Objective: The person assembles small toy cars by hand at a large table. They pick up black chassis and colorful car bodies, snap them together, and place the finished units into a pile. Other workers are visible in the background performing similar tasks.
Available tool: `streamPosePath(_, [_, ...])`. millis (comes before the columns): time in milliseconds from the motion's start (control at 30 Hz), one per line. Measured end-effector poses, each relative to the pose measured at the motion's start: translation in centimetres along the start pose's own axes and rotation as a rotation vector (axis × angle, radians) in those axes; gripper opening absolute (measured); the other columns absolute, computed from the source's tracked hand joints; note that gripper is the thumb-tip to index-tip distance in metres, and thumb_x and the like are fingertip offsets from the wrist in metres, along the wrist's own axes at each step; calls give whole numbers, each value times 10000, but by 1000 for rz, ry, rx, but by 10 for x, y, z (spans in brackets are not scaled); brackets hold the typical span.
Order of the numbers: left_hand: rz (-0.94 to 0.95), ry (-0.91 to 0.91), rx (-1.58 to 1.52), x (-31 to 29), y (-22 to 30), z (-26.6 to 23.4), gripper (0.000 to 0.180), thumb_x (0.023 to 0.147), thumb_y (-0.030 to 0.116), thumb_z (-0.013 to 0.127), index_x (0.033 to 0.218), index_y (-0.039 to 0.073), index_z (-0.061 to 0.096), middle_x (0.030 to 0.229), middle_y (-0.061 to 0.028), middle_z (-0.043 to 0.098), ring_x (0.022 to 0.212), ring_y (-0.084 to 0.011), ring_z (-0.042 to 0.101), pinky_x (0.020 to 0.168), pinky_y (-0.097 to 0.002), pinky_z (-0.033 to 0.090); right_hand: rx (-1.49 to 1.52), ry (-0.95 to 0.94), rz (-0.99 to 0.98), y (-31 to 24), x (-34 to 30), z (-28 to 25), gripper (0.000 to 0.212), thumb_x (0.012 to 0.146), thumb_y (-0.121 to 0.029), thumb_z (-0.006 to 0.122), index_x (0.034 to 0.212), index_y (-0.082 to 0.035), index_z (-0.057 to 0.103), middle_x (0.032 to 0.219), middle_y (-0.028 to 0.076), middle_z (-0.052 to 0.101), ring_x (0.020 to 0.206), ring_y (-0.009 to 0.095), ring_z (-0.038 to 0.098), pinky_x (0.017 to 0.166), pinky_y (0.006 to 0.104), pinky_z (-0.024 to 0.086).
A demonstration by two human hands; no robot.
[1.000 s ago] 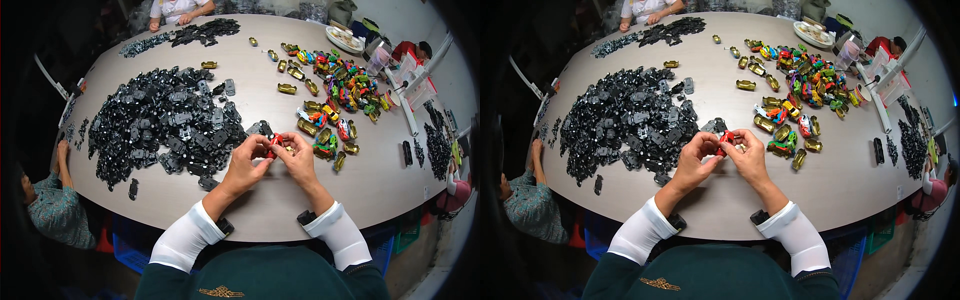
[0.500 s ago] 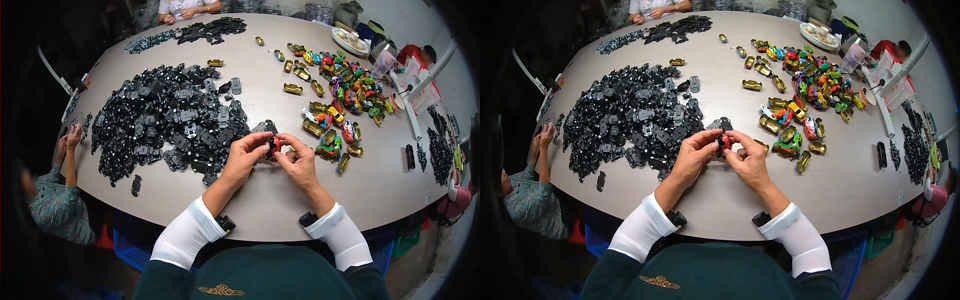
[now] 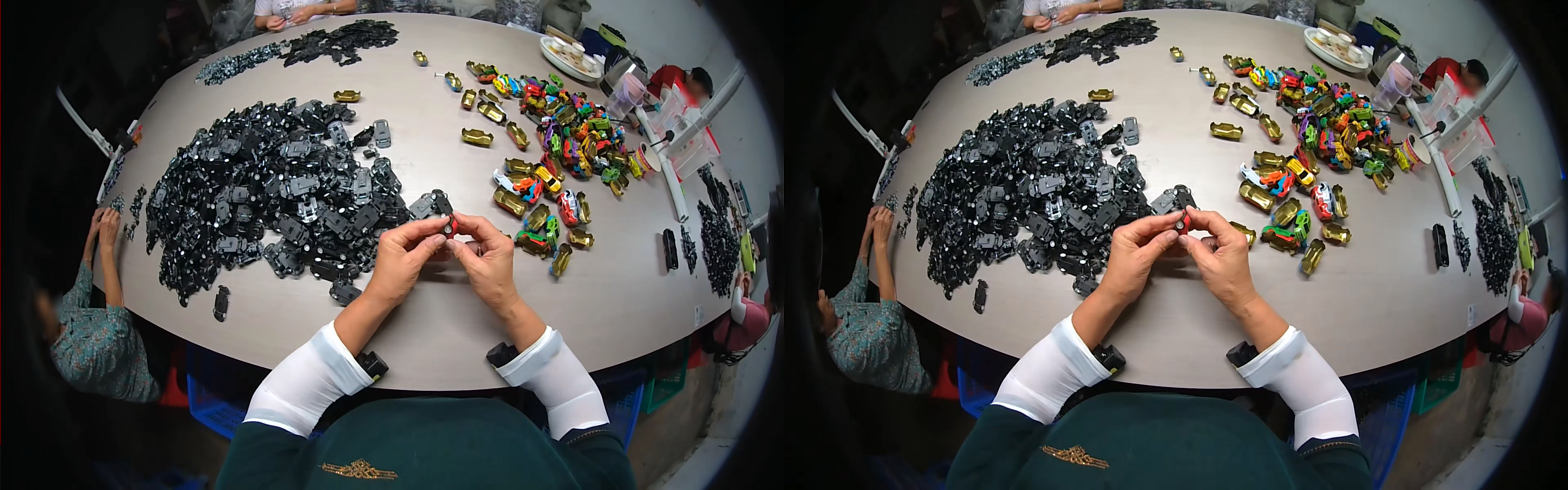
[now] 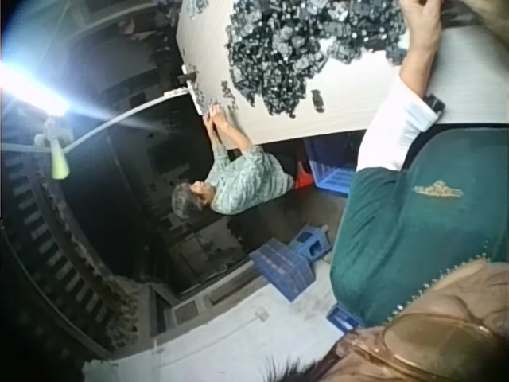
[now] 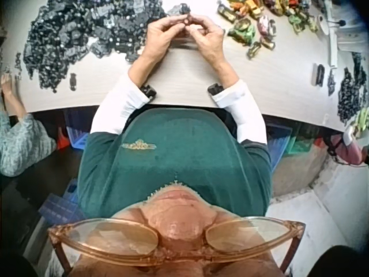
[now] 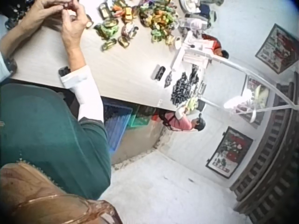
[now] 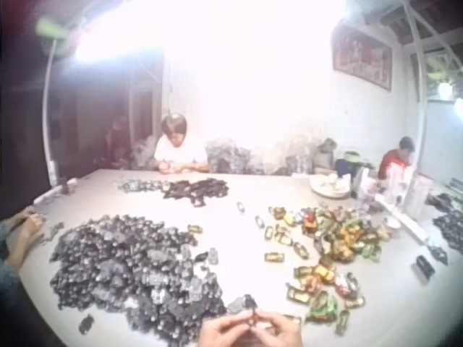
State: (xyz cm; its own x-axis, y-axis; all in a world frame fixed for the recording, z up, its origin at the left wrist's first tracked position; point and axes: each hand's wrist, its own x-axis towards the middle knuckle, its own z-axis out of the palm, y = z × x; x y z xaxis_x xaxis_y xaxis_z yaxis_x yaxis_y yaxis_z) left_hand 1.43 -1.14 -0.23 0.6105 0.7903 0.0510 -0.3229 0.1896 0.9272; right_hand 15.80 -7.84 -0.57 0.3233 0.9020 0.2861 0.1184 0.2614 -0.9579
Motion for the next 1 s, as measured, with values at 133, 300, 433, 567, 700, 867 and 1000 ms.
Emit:
streamPosePath(133, [-113,114,-48,4,3,-3,390,851,3,674,1225,-30,568,1052,-79,643,877,-101,617,751,-233,523,14,23,241,-2,5,-5,364,827,-32,709,1158,37,574,864,28,600,592,2,466,471,167,386])
streamPosePath(300, [-143,102,-66,8,-2,-20,364,857,69,690,1199,-3,592,945,-21,619,749,-54,564,616,-177,463,499,-6,667,-19,14,-23,261,881,-142,658,1070,23,585,821,9,567,547,57,451,455,217,395])
streamPosePath(433, [-296,47,-117,6,14,-10,269,931,97,602,1189,19,596,940,-10,606,714,-70,548,599,-212,481,431,-64,656,-18,15,-30,204,920,-107,588,1092,2,600,799,14,583,602,70,516,473,233,448])
streamPosePath(567, [-298,-5,-98,3,8,-10,228,967,124,551,1167,25,593,890,2,591,657,-56,511,529,-193,451,256,-160,629,-25,16,-32,226,940,-99,550,1142,-16,605,743,3,575,645,64,534,484,211,453])
streamPosePath(700, [-295,1,-63,2,1,-11,172,958,125,565,1087,15,596,866,-6,592,644,-53,511,517,-188,446,341,-179,657,-20,12,-29,265,948,-98,540,1192,3,562,802,31,605,663,75,565,475,195,466])
streamPosePath(867, [-316,22,-28,1,2,-13,155,940,146,601,1041,30,585,847,-10,597,648,-54,517,504,-181,436,299,-213,590,-26,11,-24,267,946,-107,550,1176,28,541,818,64,631,640,86,585,470,199,487])
streamPosePath(1000, [-330,10,-19,3,-1,-13,146,937,166,611,1012,48,571,811,3,580,631,-46,501,482,-176,399,277,-264,608,-29,9,-24,216,940,-126,571,1106,11,553,781,62,638,590,75,568,442,188,464])
